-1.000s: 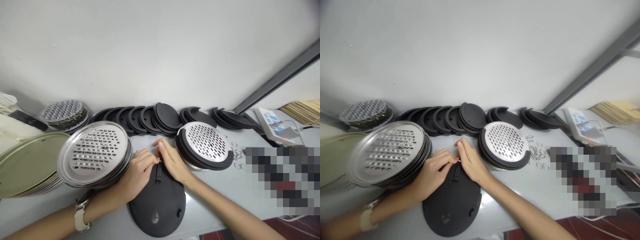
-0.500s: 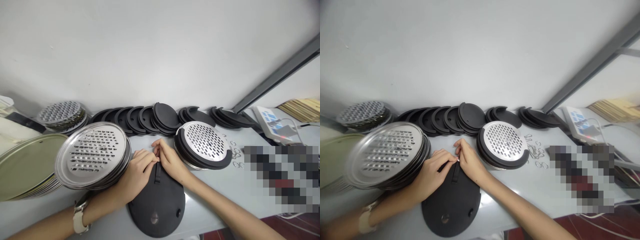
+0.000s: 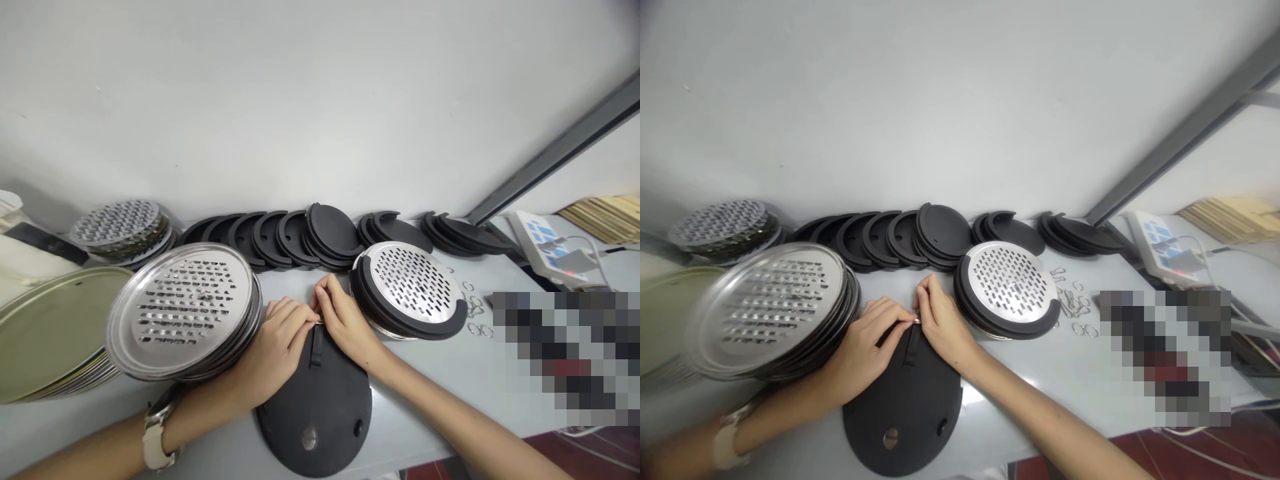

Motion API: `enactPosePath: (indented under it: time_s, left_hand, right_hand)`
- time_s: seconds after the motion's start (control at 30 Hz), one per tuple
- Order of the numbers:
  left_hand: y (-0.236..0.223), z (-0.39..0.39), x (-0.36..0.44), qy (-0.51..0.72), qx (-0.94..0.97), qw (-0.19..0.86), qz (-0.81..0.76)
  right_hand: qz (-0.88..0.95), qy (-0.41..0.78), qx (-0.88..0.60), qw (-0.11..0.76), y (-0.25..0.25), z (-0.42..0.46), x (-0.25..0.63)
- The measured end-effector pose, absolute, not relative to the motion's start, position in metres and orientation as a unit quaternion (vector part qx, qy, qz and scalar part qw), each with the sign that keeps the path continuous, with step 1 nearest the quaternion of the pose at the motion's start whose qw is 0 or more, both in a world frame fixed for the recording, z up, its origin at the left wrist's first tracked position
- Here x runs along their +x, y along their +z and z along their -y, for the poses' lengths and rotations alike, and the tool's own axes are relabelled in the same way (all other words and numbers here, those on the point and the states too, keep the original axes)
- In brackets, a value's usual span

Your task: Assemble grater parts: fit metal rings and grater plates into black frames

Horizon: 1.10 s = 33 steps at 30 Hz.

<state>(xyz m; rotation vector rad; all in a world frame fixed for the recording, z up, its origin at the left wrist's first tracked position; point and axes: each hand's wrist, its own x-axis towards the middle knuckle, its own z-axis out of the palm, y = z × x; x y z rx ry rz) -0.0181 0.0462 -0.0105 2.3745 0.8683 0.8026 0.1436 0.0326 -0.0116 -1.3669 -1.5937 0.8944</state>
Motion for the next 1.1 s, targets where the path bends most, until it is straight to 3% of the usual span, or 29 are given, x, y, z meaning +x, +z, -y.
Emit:
enactPosePath:
  time_s: [1.1]
  left_hand:
    - [-0.0136,-0.0471,-0.0181,0.333,0.865,0.227,-0.3]
  right_hand:
    - [0.663,0.378,-0.526,0.376,-0.0133,-0.0326,0.1445]
